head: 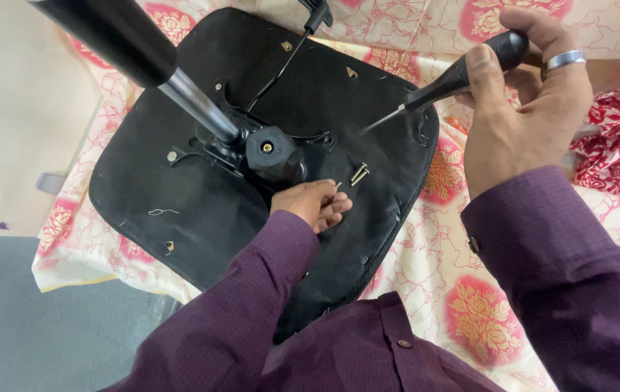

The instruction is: The person uses a screwdriver to unscrew bolts from the mounting plate under an office chair seat, working on a bed. They hold the seat plate steady with one hand while turning the screwdriver with the other, collecting the removed screws on the seat.

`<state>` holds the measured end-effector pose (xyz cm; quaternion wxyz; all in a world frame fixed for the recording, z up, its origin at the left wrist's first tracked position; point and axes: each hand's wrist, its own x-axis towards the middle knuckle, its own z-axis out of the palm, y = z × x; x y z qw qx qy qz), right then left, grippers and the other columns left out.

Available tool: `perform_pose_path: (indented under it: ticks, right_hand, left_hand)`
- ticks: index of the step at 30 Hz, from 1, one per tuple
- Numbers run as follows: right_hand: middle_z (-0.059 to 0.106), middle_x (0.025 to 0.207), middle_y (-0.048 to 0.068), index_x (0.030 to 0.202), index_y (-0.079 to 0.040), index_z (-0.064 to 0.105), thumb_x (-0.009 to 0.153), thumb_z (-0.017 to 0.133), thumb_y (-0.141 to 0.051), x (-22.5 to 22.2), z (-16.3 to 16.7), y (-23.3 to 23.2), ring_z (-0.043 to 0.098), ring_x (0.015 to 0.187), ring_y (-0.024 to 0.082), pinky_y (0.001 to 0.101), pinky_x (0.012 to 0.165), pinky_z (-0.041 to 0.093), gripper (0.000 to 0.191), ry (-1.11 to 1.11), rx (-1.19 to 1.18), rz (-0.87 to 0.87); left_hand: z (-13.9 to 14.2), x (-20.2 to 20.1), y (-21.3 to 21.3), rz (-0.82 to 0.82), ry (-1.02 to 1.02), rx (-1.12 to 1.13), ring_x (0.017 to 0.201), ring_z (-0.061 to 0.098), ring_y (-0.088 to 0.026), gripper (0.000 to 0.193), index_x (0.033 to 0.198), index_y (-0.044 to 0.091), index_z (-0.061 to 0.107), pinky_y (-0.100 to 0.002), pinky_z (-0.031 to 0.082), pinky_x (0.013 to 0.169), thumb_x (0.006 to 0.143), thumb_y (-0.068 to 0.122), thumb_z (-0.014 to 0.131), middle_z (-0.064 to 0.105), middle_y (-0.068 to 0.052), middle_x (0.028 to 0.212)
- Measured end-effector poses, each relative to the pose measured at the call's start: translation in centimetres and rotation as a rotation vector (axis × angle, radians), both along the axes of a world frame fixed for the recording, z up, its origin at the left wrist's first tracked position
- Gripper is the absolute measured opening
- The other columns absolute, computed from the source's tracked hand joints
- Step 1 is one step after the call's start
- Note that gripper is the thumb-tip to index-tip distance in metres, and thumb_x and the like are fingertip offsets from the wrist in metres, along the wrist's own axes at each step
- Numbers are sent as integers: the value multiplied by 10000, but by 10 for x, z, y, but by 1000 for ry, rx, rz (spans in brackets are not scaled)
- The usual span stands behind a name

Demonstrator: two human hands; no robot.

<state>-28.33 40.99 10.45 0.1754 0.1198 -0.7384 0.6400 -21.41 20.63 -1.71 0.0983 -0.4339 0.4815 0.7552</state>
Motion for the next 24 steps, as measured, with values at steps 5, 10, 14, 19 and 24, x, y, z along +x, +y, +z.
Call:
perform_pose_path:
  ticks: [5,10,14,19,24]
  right_hand:
    - [591,1170,32,1337,-2,557,1125,666,20,7,-4,3,700,1045,102,255,869,688,239,17,-10,23]
    - [588,1161,26,1319,-34,552,1128,648,12,16,-6,9,721,1042,97,257,877,648,218,7,4,14]
    - [596,1180,31,1338,-35,552,1155,659,19,21,-7,14,721,1040,101,247,879,691,219,10,-3,-1]
    - [609,1170,37,1355,-25,538,1162,650,31,29,-4,14,726,964,95,229,826,675,230,6,-44,-5]
    - [603,1145,20,1331,-28,548,1137,639,22,41,-1,9,723,992,88,238,843,677,219,3,-53,-5]
  left_hand:
    - [11,12,1,-72,50,-200,719,775,-211,288,1154,-31,710,-250,594,548,875,39,699,778,-142,855]
    - [31,28,10,-194,-60,-554,616,680,-136,221,1084,91,814,-290,567,584,914,185,709,790,-77,828]
    - [39,44,18,-162,109,-1011,715,701,-165,241,1025,98,830,-331,577,738,883,278,756,765,-75,850]
    - [42,63,27,-295,193,-1215,1101,598,-263,472,1121,107,779,-394,489,969,771,414,854,643,-100,1133]
    - [43,70,30,-534,203,-1251,1175,503,-303,783,1290,117,671,-408,457,1004,632,465,914,543,-103,1252]
